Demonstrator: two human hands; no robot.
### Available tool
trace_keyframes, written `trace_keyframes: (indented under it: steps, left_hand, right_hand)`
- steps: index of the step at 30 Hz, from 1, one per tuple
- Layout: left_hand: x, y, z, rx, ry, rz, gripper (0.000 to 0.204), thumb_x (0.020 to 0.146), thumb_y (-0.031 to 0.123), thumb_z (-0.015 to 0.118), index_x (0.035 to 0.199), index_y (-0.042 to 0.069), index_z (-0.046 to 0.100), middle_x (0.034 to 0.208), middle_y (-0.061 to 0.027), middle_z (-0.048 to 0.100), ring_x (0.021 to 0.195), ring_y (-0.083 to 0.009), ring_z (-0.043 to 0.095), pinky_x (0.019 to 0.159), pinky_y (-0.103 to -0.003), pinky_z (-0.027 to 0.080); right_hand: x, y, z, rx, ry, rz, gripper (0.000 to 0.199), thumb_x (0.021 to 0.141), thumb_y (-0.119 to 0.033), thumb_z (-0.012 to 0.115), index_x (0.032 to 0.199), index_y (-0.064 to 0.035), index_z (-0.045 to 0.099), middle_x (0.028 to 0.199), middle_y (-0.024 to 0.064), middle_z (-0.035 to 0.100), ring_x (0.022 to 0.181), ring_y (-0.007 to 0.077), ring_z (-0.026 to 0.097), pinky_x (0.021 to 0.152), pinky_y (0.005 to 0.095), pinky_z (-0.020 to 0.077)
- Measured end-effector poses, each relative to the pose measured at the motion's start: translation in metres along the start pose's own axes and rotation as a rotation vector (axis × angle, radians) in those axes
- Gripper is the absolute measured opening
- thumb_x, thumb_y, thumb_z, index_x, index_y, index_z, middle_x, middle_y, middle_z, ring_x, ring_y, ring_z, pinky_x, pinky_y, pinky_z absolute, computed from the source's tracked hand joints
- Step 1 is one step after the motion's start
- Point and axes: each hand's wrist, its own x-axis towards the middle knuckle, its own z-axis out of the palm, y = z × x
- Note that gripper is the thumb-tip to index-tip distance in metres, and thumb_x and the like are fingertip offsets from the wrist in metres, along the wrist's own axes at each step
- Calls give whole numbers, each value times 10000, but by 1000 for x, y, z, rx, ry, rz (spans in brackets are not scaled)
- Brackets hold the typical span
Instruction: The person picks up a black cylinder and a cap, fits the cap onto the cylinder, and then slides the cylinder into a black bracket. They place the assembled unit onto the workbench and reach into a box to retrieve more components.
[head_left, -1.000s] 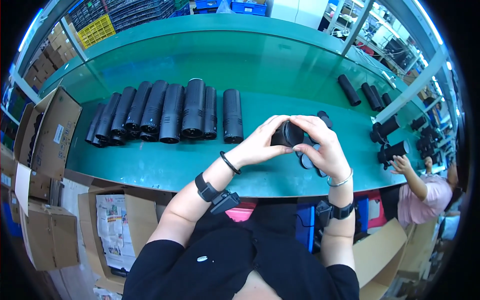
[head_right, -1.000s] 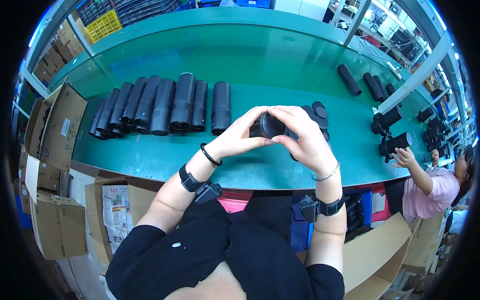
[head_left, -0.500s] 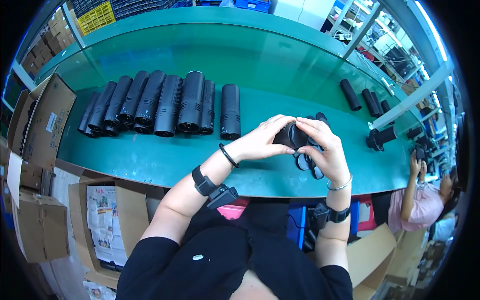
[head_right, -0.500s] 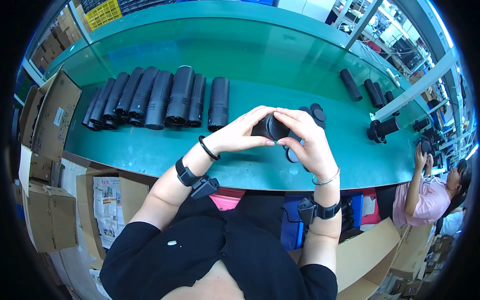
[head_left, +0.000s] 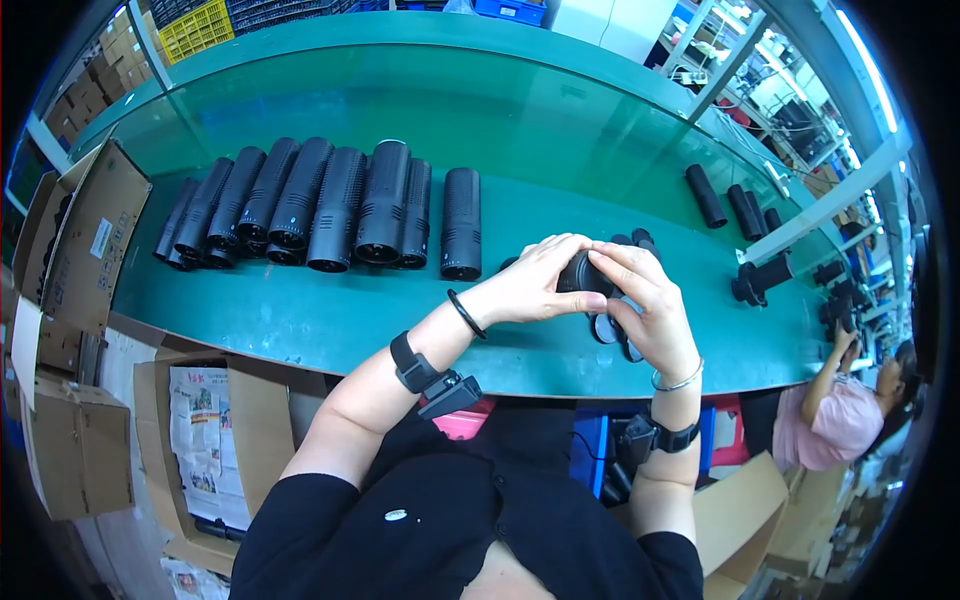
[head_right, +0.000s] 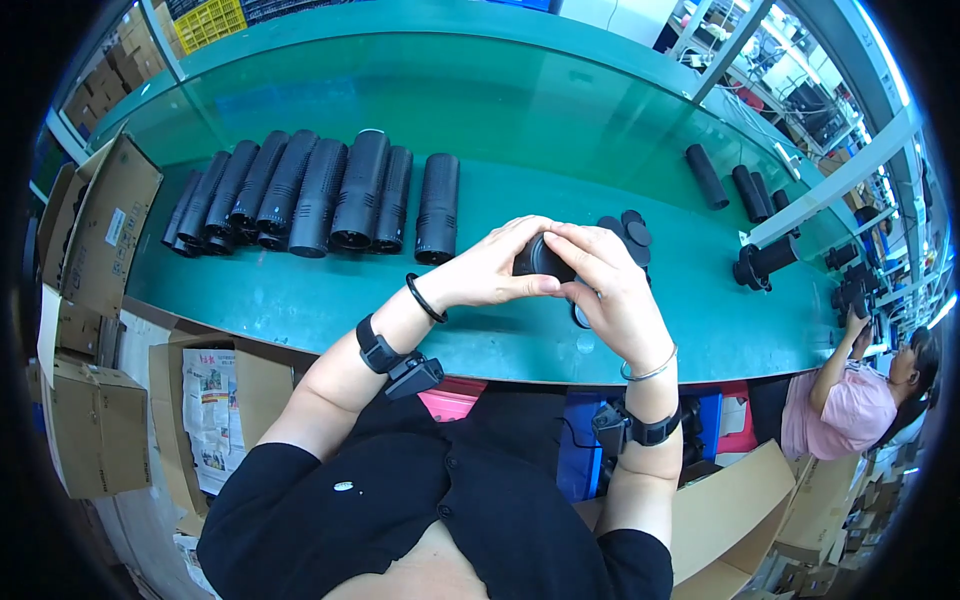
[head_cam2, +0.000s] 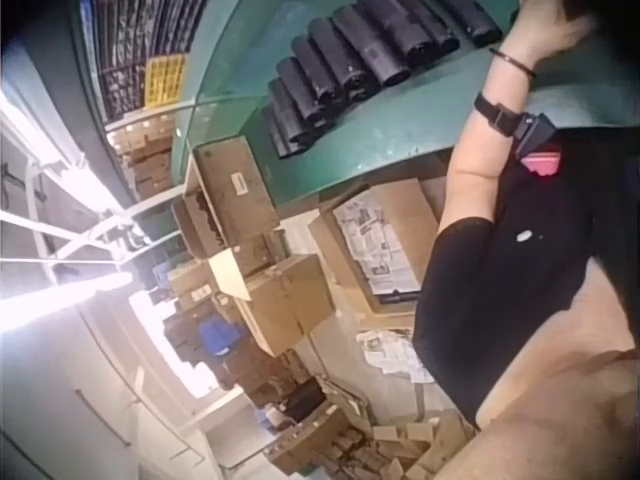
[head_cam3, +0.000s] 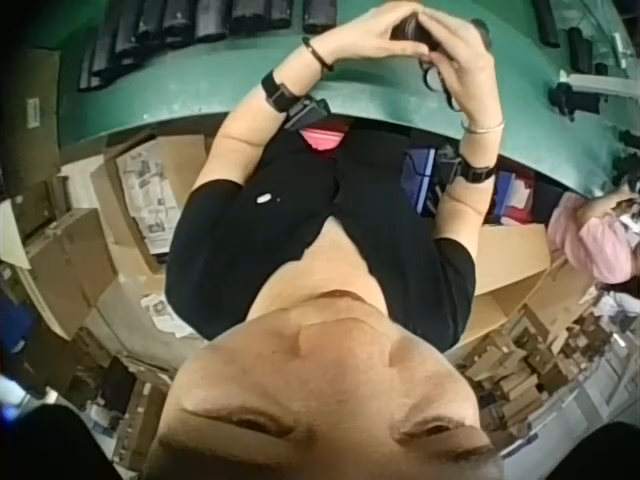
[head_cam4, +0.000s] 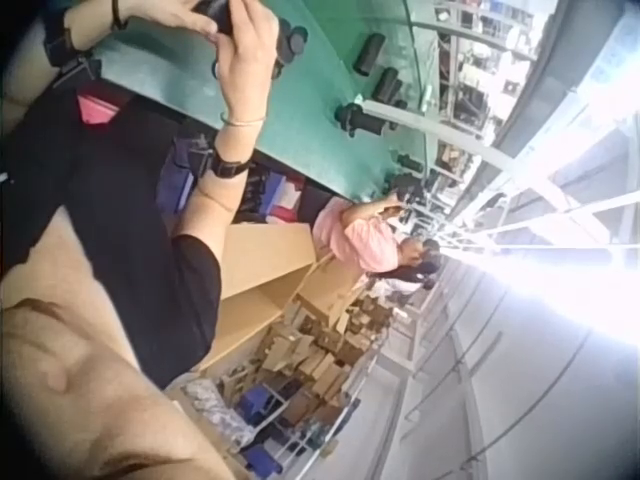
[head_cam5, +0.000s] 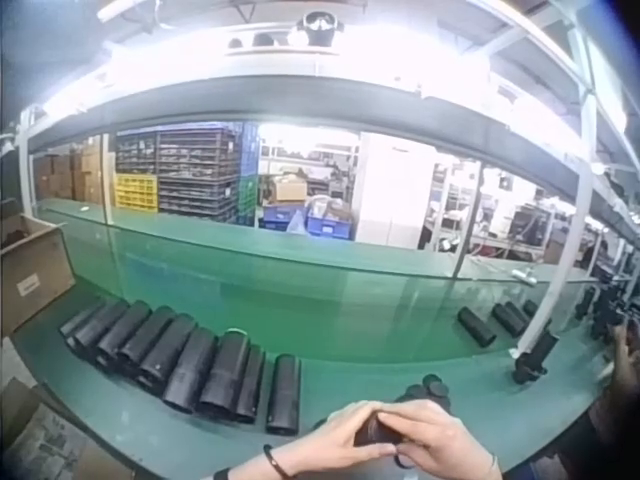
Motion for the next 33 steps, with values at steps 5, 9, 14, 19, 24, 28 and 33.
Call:
trace_keyframes:
  steps: [5,9,14,19,24,28,33]
  left_hand:
    - [1,-1,-1,-27,-16,-15,761,827,628,657,1274,38,481,1244,-186,530,1217,-343,490,1033,-452,359]
    - [2,-2,0,-14,-11,-17,754,830,623,657,1267,34,484,1234,-183,532,1203,-340,495,1017,-446,367]
    - [3,-2,0,4,-41,-19,722,842,562,681,1287,33,476,1256,-186,524,1218,-344,489,1031,-434,379]
    - [2,-1,-1,-20,-26,-29,734,832,602,668,1256,31,489,1229,-184,534,1200,-340,497,1015,-444,370]
    - [3,-4,0,-19,-6,1,727,820,591,688,1241,28,502,1212,-186,547,1178,-344,515,1001,-441,390]
    - [3,-2,-1,-29,-29,-8,714,822,573,695,1240,28,503,1209,-191,550,1177,-346,517,1000,-441,394]
    - [2,1,-5,-26,-30,-43,645,837,407,756,1286,27,493,1221,-163,555,1158,-306,538,992,-390,434]
  right_hand:
    - [3,-8,0,-53,-9,-5,518,724,35,710,1229,-14,608,1248,148,589,1125,336,561,950,394,475]
    - [8,-17,-5,-130,-58,19,484,726,60,668,1204,14,613,1231,162,582,1111,340,560,949,400,472]
    - [7,-18,-6,-168,-74,13,463,725,68,677,1182,42,610,1224,167,572,1097,338,551,930,401,477]
    - [3,-10,-2,-6,-7,70,491,703,54,672,1187,-26,653,1207,151,611,1108,327,589,948,381,484]
    - [4,-9,0,-56,2,32,500,699,46,686,1192,-33,656,1209,145,615,1108,323,593,946,379,488]
    - [7,-13,-5,-141,-56,22,489,705,38,690,1189,-22,653,1212,144,615,1116,325,588,957,387,481]
    - [9,-11,-2,-84,-38,27,481,711,32,690,1188,-11,645,1208,149,612,1108,336,581,961,396,471]
